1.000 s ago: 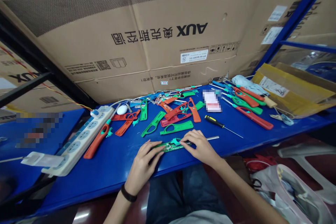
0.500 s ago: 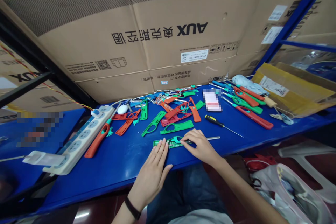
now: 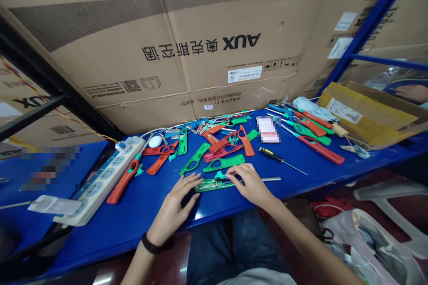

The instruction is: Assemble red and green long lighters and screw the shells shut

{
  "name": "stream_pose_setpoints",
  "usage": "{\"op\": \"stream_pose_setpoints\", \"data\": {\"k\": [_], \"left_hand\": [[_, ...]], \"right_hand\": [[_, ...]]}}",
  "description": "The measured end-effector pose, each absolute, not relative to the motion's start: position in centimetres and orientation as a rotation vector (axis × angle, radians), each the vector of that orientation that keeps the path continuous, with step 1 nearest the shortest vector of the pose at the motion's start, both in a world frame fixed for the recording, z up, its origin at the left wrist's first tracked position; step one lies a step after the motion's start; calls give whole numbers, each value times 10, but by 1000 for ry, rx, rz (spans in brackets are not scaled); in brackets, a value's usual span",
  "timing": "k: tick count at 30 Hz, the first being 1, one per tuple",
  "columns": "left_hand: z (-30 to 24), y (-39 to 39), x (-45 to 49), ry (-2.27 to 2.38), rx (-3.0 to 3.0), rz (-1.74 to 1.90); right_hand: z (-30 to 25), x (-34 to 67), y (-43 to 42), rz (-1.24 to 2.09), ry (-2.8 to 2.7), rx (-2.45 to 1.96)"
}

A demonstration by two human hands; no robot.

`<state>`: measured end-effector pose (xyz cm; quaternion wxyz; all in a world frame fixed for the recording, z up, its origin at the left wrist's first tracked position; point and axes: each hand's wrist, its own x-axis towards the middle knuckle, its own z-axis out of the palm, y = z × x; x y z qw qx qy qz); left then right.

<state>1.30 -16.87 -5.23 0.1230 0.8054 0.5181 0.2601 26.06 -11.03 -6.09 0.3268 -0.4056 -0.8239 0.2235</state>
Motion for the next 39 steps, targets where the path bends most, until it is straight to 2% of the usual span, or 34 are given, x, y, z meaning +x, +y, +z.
{"op": "stream_pose_setpoints", "data": {"k": [14, 20, 33, 39], "left_hand": [[-65, -176, 21, 1426, 2314, 805], [-67, -175, 8, 1552, 2200, 913], [-71, -178, 13, 1432, 2513, 965], [-63, -173, 26, 1558, 2553, 1014]], "right_hand": [[-60, 254, -108, 778, -2156, -1056], [-61, 254, -111, 736, -2146, -1038], [-66, 256, -109, 672, -2100, -984], [-68, 261, -113, 608, -2111, -931]]}}
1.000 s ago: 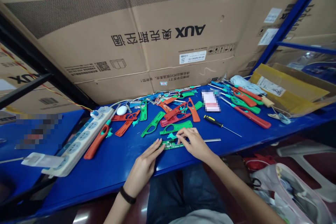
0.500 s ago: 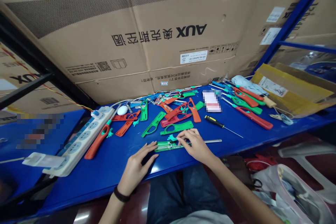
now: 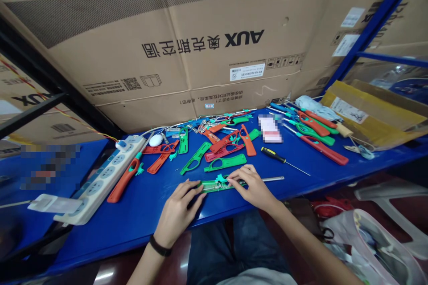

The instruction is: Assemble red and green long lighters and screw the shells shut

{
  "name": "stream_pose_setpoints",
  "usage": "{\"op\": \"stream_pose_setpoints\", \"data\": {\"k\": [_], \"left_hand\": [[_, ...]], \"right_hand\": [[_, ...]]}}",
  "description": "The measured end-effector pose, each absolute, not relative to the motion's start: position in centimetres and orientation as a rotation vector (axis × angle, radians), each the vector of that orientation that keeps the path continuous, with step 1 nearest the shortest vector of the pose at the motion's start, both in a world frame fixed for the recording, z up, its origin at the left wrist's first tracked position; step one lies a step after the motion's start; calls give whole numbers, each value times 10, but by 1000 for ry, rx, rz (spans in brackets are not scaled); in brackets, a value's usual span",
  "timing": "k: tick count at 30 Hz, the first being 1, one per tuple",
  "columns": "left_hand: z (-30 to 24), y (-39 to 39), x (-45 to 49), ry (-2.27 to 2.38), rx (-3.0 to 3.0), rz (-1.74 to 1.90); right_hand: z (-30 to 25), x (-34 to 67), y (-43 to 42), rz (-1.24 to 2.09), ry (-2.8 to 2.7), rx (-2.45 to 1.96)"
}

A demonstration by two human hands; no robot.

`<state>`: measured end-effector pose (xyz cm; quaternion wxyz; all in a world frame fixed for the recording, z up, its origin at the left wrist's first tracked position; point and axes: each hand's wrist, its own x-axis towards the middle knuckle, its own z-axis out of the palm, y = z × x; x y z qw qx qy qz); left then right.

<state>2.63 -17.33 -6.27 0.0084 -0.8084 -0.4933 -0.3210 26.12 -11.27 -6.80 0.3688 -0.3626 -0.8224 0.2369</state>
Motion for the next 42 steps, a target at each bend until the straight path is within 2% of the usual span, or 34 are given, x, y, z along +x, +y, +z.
{"op": "stream_pose_setpoints", "data": {"k": [8, 18, 26, 42], "left_hand": [[-71, -176, 73, -1538, -2627, -919], [-72, -175, 82, -1572, -2619, -847], [-71, -176, 81, -1528, -2608, -877], [-75, -177, 79, -1536, -2590, -998]], "right_hand": [[-71, 262, -112, 652, -2085, -931], [-68, 262, -110, 729, -2061, -939], [-64, 275, -114, 485, -2147, -994], [-49, 293, -104, 452, -2405, -923]]}}
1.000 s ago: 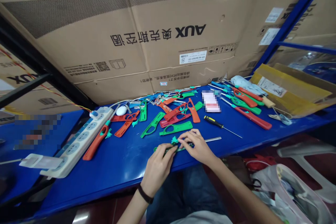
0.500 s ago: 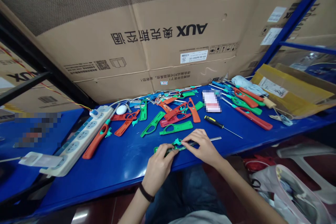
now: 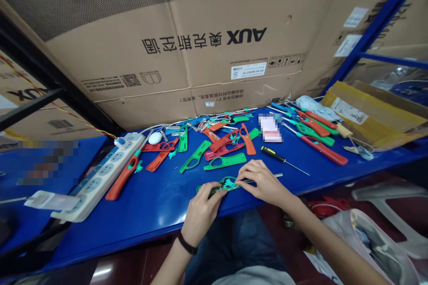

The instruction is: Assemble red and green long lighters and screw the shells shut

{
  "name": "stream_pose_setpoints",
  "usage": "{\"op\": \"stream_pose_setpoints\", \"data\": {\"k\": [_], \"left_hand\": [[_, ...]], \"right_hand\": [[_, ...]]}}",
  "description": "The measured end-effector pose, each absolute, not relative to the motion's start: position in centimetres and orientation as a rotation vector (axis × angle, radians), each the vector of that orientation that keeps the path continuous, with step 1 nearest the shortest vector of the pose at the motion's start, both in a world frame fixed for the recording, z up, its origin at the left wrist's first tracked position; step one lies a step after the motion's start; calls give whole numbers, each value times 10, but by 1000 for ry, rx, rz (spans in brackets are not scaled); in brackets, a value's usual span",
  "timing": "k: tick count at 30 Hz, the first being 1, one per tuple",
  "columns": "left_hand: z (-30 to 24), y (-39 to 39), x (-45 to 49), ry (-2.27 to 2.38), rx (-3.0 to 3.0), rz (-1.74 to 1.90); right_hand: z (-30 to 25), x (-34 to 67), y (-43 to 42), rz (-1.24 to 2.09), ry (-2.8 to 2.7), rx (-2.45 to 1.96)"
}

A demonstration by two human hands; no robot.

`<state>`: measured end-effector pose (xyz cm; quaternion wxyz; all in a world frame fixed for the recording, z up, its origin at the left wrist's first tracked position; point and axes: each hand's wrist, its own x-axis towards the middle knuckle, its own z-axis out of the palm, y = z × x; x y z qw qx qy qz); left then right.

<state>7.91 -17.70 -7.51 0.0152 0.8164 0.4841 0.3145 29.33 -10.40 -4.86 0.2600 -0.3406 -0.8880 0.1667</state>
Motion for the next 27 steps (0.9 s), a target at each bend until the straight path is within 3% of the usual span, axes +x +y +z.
{"op": "stream_pose_setpoints", "data": {"k": [27], "left_hand": [[-71, -175, 76, 1488, 2463, 1006]], "right_hand": [[-50, 291, -103, 520, -2412, -813]]}}
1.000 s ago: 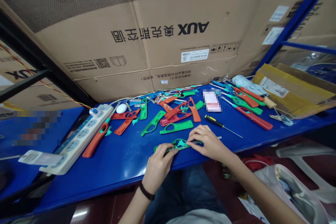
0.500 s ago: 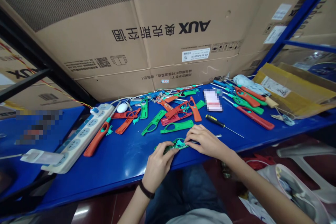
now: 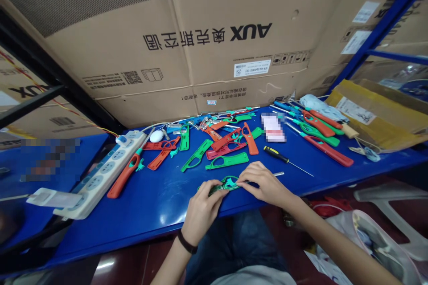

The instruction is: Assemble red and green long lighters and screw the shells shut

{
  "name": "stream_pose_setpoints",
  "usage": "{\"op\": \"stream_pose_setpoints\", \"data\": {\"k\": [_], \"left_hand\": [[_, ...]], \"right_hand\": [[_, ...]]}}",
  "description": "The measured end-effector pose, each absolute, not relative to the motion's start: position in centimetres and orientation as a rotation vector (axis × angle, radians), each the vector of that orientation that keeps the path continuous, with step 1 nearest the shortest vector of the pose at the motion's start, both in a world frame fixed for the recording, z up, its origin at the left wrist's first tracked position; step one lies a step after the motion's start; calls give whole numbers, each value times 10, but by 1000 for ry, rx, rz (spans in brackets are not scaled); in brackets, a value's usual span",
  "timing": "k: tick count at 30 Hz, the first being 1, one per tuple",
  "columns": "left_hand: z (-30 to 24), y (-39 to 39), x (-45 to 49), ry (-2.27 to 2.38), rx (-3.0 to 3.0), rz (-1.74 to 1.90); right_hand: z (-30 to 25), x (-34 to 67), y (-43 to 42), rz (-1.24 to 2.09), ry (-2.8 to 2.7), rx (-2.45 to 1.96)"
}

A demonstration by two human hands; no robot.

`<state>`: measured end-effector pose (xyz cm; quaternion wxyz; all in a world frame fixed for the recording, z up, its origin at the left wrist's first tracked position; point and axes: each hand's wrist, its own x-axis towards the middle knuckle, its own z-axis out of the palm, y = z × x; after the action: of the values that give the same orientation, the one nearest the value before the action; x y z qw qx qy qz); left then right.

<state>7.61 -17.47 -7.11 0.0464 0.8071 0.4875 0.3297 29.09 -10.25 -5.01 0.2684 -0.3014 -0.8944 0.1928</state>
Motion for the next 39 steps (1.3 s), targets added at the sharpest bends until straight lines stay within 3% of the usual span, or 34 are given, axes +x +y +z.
{"op": "stream_pose_setpoints", "data": {"k": [16, 39], "left_hand": [[-72, -175, 77, 1491, 2430, 1018], [-73, -173, 71, 1449, 2348, 1065]], "right_hand": [[-60, 289, -91, 677, -2371, -865], [-65, 278, -103, 596, -2350, -857]]}}
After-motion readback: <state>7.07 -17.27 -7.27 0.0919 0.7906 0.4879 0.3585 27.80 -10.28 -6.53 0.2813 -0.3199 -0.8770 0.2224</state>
